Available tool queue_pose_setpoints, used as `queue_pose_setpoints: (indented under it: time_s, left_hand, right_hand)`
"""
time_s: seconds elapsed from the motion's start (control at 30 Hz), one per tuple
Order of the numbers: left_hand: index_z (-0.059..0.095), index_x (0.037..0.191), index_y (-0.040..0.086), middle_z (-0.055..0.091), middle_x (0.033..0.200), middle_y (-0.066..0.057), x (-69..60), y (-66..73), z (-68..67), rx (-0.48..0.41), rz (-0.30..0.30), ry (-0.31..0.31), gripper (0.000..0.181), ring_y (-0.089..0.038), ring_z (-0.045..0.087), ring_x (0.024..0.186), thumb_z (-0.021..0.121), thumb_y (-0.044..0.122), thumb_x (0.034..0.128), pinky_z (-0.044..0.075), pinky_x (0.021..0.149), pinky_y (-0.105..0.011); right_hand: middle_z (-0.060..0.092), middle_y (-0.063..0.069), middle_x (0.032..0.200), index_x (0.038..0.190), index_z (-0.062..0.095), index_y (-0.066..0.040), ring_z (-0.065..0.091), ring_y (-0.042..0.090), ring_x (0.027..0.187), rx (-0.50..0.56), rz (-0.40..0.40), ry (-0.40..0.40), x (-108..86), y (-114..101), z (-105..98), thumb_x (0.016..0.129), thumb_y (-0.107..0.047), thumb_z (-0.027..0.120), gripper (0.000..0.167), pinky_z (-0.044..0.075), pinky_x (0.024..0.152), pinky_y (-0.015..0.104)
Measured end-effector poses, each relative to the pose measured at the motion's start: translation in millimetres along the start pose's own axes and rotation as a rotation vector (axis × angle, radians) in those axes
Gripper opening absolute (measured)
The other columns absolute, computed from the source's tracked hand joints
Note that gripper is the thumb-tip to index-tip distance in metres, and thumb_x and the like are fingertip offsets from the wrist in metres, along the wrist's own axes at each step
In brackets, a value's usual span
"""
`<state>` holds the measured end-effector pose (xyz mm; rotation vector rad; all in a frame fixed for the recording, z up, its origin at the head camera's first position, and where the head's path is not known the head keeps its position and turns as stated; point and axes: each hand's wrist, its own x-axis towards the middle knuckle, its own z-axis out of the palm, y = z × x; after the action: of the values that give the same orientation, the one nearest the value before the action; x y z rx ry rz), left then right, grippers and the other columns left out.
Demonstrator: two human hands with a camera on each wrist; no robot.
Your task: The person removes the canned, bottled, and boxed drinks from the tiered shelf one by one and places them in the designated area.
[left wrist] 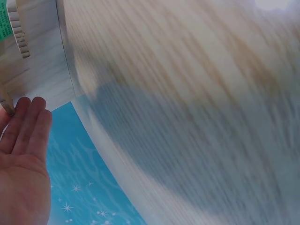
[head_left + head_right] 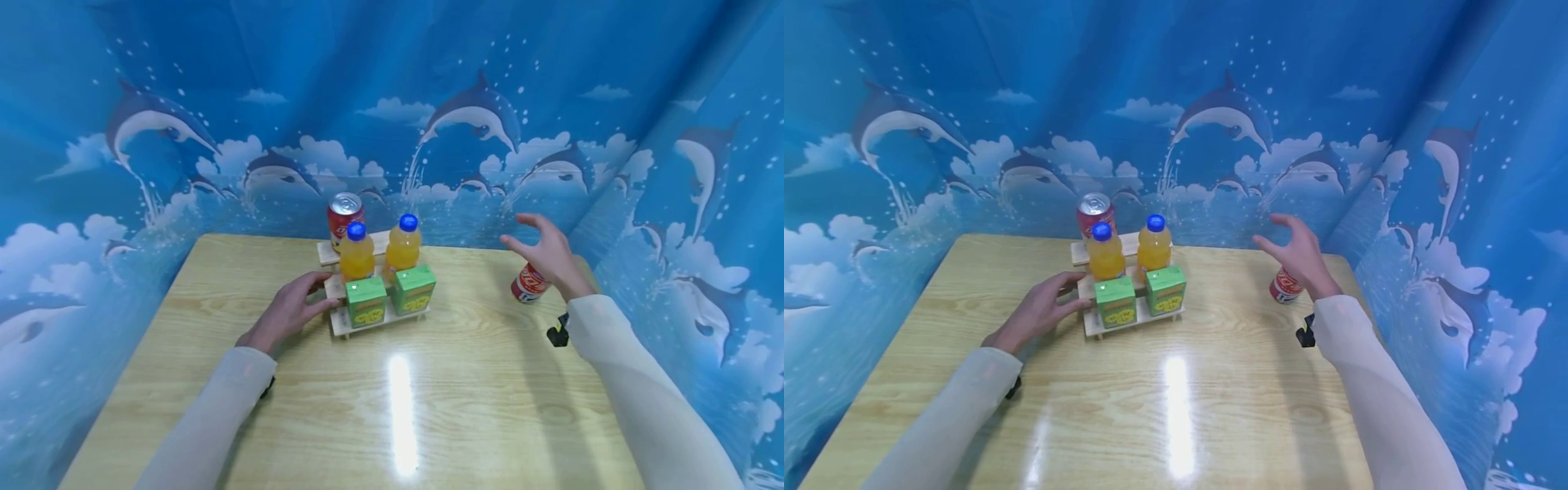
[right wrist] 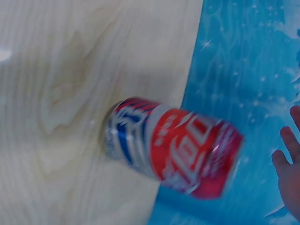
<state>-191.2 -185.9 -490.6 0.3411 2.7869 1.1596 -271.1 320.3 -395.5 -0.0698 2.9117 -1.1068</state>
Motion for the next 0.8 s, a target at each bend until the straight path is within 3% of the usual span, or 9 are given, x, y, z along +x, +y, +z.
queue_pose_setpoints:
  time_s: [0.57, 0.8]
  left_hand:
    - [0.054, 0.158, 0.013, 0.061, 0.157, -0.015, -0.4, 0.0, -0.3, -0.005, 0.004, -0.001, 0.064, -0.039, 0.062, 0.142, 0.078, 0.037, 0.1035, 0.054, 0.119, -0.058]
    - [0.054, 0.157, 0.013, 0.060, 0.158, -0.014, 1.8, -2.1, 1.0, 0.000, 0.007, 0.001, 0.063, -0.039, 0.061, 0.142, 0.078, 0.036, 0.1035, 0.053, 0.119, -0.059]
  right_hand:
    - [0.042, 0.007, 0.174, 0.167, 0.045, -0.022, 0.033, 0.038, 0.163, 0.008, -0.167, -0.005, 17.5, -68.8, 17.3, 0.099, -0.066, 0.072, 0.086, 0.029, 0.129, 0.075]
    - [0.045, 0.005, 0.172, 0.167, 0.045, -0.021, 0.036, 0.038, 0.161, 0.034, -0.234, -0.041, 26.2, -94.2, 26.9, 0.099, -0.062, 0.074, 0.084, 0.031, 0.132, 0.067]
